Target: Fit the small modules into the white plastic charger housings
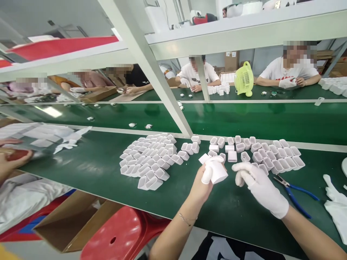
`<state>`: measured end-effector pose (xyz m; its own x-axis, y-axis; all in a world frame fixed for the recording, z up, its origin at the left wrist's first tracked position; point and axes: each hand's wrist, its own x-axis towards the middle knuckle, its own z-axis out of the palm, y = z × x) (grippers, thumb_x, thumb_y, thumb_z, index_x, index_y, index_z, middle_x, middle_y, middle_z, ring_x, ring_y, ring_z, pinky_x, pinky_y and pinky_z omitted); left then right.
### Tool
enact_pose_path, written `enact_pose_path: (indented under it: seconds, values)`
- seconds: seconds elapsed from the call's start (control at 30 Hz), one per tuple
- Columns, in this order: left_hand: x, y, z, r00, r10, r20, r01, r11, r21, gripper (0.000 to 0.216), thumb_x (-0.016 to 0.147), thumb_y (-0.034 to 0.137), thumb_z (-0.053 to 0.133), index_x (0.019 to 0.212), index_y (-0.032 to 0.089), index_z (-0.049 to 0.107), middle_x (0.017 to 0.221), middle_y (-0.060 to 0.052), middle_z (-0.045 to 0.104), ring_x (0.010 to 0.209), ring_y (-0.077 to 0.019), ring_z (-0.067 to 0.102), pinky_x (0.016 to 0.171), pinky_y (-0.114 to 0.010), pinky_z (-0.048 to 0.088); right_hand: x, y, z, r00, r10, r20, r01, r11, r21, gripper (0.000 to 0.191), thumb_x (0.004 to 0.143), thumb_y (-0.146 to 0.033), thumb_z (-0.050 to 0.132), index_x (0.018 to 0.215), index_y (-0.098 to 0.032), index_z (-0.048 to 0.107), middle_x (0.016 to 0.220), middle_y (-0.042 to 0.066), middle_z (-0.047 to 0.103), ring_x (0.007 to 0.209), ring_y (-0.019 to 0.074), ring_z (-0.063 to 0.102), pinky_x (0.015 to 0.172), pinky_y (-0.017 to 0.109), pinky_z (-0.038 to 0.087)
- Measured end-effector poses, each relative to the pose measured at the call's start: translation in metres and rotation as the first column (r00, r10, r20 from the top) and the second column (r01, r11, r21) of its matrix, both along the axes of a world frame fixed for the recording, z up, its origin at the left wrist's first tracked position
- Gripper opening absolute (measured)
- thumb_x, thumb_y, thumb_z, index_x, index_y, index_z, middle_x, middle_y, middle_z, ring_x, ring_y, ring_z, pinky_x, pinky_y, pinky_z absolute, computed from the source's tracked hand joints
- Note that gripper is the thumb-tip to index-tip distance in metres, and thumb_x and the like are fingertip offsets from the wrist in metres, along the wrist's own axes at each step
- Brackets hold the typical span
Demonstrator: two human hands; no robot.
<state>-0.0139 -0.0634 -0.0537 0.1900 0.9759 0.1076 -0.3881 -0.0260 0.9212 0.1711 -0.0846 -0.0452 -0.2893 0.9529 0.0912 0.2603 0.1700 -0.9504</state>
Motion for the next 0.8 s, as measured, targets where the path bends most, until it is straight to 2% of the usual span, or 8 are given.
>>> enact_pose_path:
  seconds: [0.1,0.17,0.23,0.37,0.53,0.6,0.7,0.8]
  values:
    - [-0.004,0.012,0.022,0.992,-0.078,0.101,0.097,0.975,-0.199,0.052,0.069,0.062,0.072,0.089,0.014,0.066,0.077,-0.003,0.062,0.068,-0.0133,0.056,0.06,-0.023,0.046,-0.004,-0.003,-0.013,0.972,0.112,0.206,-0.116,0.993,0.005,0.038,0.087,-0.014,0.035,0.112,-0.022,0.062,0.078,0.001,0.065,0.07,0.0158,0.06,0.068,0.031,0.05]
    - [-0.006,0.02,0.035,0.974,-0.113,0.194,0.177,0.917,-0.358,0.046,0.077,0.058,0.067,0.085,0.013,0.066,0.075,-0.004,0.062,0.065,-0.0127,0.058,0.057,-0.022,0.047,-0.007,-0.004,-0.026,0.921,0.162,0.355,-0.182,0.983,0.023,0.042,0.085,-0.012,0.036,0.114,-0.023,0.064,0.084,0.002,0.068,0.076,0.0171,0.064,0.074,0.033,0.05]
    - [-0.006,0.027,0.045,0.965,-0.119,0.235,0.218,0.863,-0.457,0.043,0.087,0.054,0.057,0.082,0.012,0.064,0.071,-0.004,0.062,0.061,-0.0117,0.058,0.054,-0.02,0.047,-0.01,-0.003,-0.041,0.845,0.174,0.506,-0.216,0.976,0.025,0.042,0.087,-0.016,0.038,0.119,-0.024,0.064,0.094,0.004,0.072,0.087,0.0195,0.066,0.08,0.034,0.05]
    - [0.003,0.031,0.053,0.961,-0.146,0.235,0.252,0.809,-0.531,0.047,0.092,0.055,0.046,0.079,0.011,0.061,0.066,-0.003,0.059,0.054,-0.0102,0.057,0.049,-0.019,0.045,-0.012,0.001,-0.068,0.716,0.11,0.69,-0.148,0.989,-0.005,0.044,0.092,-0.025,0.04,0.133,-0.019,0.055,0.097,0.01,0.073,0.091,0.0257,0.069,0.079,0.038,0.05]
    - [0.016,0.033,0.049,0.956,-0.194,0.22,0.288,0.762,-0.58,0.047,0.091,0.057,0.045,0.081,0.013,0.058,0.07,-0.004,0.061,0.055,-0.0106,0.057,0.049,-0.019,0.045,-0.011,0.003,-0.078,0.704,0.07,0.706,-0.117,0.993,0.018,0.043,0.093,-0.028,0.041,0.131,-0.019,0.057,0.096,0.01,0.074,0.09,0.0287,0.07,0.077,0.039,0.05]
    - [0.019,0.041,0.047,0.956,-0.219,0.192,0.291,0.779,-0.556,0.046,0.09,0.056,0.048,0.081,0.013,0.059,0.07,-0.004,0.06,0.056,-0.0112,0.057,0.05,-0.02,0.045,-0.012,0.003,-0.078,0.707,0.036,0.706,-0.091,0.995,0.04,0.042,0.095,-0.031,0.039,0.13,-0.02,0.058,0.099,0.011,0.074,0.091,0.0281,0.07,0.078,0.038,0.05]
    - [0.027,0.066,0.043,0.964,-0.246,0.102,0.266,0.851,-0.453,0.043,0.087,0.054,0.056,0.081,0.012,0.061,0.069,-0.003,0.058,0.06,-0.012,0.057,0.053,-0.021,0.046,-0.017,0.005,-0.078,0.709,-0.009,0.705,-0.066,0.995,0.079,0.04,0.096,-0.035,0.037,0.125,-0.021,0.061,0.097,0.01,0.075,0.087,0.0264,0.071,0.074,0.034,0.049]
    - [0.042,0.105,0.038,0.968,-0.214,-0.13,0.176,0.95,-0.259,0.041,0.082,0.053,0.064,0.082,0.012,0.064,0.068,-0.002,0.057,0.063,-0.0112,0.055,0.056,-0.019,0.045,-0.02,0.009,-0.079,0.708,-0.029,0.706,-0.066,0.992,0.108,0.035,0.095,-0.035,0.039,0.117,-0.024,0.064,0.086,0.008,0.075,0.079,0.0253,0.071,0.067,0.032,0.047]
